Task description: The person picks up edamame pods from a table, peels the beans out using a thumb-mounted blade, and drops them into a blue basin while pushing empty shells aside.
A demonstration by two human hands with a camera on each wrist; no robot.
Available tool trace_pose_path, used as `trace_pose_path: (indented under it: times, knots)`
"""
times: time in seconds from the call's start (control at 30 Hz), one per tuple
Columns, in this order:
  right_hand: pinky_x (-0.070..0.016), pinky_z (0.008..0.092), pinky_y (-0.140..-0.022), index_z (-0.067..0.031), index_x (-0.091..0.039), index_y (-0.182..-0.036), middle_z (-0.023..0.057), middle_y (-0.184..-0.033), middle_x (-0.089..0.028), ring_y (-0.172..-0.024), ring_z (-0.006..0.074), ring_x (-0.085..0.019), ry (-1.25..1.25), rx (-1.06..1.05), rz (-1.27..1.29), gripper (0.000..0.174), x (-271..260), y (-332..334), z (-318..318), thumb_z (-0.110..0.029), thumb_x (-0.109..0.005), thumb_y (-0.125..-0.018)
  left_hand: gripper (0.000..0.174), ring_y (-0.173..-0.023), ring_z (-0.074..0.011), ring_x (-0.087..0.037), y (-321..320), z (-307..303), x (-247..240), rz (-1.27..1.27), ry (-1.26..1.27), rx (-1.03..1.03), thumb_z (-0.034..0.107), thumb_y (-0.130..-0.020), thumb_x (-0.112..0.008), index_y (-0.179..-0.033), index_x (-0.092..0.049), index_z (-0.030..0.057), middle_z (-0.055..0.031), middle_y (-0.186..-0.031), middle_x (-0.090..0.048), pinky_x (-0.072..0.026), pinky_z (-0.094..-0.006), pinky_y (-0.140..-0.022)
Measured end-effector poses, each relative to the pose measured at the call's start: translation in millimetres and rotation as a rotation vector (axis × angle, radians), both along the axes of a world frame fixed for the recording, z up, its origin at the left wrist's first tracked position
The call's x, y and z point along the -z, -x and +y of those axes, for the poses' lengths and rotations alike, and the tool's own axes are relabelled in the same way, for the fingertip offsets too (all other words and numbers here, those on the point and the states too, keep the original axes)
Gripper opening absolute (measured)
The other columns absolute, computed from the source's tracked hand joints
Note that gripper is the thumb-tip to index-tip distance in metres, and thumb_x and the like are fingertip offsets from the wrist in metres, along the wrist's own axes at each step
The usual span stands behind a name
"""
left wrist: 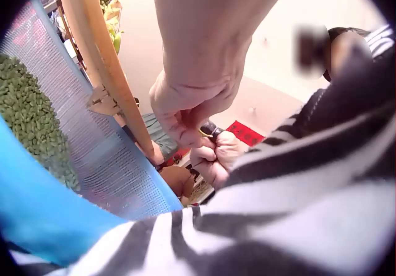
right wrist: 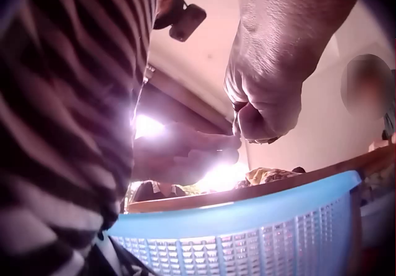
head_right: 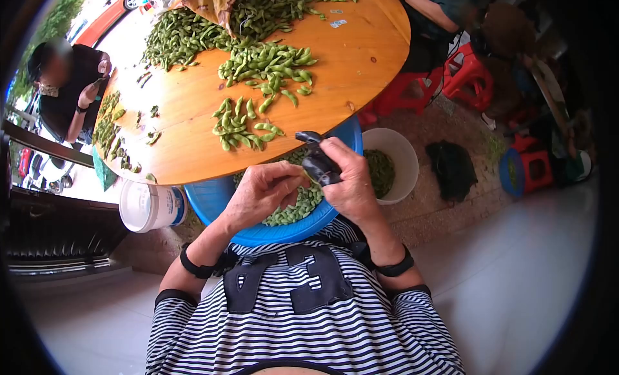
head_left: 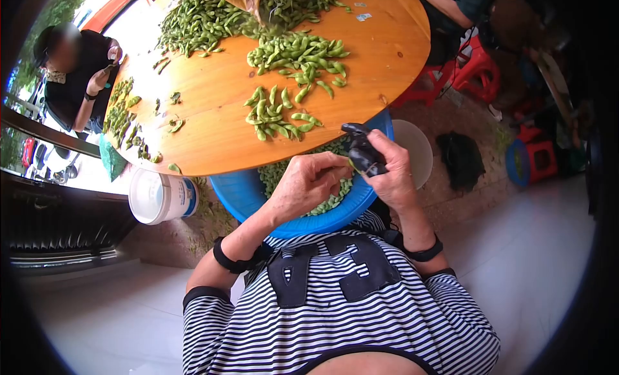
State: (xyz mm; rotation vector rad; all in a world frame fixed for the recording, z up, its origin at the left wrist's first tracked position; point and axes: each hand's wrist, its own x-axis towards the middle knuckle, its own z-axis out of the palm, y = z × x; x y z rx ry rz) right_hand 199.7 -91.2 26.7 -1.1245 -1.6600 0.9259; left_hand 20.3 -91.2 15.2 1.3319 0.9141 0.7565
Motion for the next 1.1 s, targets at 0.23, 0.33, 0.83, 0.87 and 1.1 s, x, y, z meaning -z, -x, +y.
trace_pose_path:
  times: [0.23,0.33,0.83,0.87,1.1]
  knots:
    - [-0.0414,0.0312,-0.061,0.0053,-0.056,-0.096,0.0131,-0.077,-0.046,-0.066,0.0299,-0.049,-0.203,0.113,-0.156,0.025,12.4,-11.0,-4.7,0.004,-0.058,-0.072,0.015,-0.055,-0.0055,-0.050,-23.2,12.5,-11.3,0.089,-0.096,-0.011,0.010,-0.089,-0.059,-0.087,-0.063,-0.0042,-0.0016,-0.063,-0.057,-0.0420,-0.0224,-0.050]
    - [-0.0428,0.0338,-0.060,0.0031,-0.055,-0.089,0.0128,-0.075,-0.050,-0.064,0.0300,-0.052,-0.346,0.303,-0.187,0.018,7.0,-14.7,-6.4,0.007,-0.053,-0.072,0.012,-0.056,-0.0116,-0.055,-26.0,17.0,-20.8,0.479,-0.324,-0.023,0.010,-0.085,-0.065,-0.086,-0.064,-0.0021,-0.0091,-0.063,-0.056,-0.0446,-0.0275,-0.051]
    - [-0.0476,0.0380,-0.078,0.0049,-0.058,-0.113,0.0196,-0.094,-0.058,-0.088,0.0368,-0.060,-0.095,0.608,-0.606,0.045,29.0,-113.8,4.0,0.009,-0.054,-0.068,0.021,-0.085,-0.0315,-0.059,57.7,68.8,-8.2,0.865,-0.899,-0.072,-0.002,-0.078,-0.060,-0.095,-0.068,0.0075,-0.0114,-0.093,-0.056,-0.0494,-0.0395,-0.074]
    - [-0.0475,0.0381,-0.077,0.0054,-0.059,-0.108,0.0189,-0.093,-0.058,-0.088,0.0367,-0.060,-0.110,0.615,-0.581,0.040,27.6,-106.0,5.5,0.009,-0.054,-0.068,0.021,-0.085,-0.0315,-0.059,57.0,70.4,-7.1,0.866,-0.900,-0.075,-0.002,-0.078,-0.060,-0.095,-0.068,0.0075,-0.0114,-0.093,-0.056,-0.0494,-0.0395,-0.074]
    - [-0.0446,0.0275,-0.065,0.0045,-0.059,-0.101,0.0112,-0.079,-0.056,-0.070,0.0165,-0.054,-0.060,0.134,-0.131,0.032,24.8,-42.6,15.8,0.006,-0.048,-0.071,0.012,-0.064,-0.0193,-0.062,52.3,79.7,-1.2,0.459,-0.683,-0.383,0.004,-0.080,-0.066,-0.091,-0.068,0.0027,-0.0095,-0.078,-0.064,-0.0498,-0.0327,-0.062]
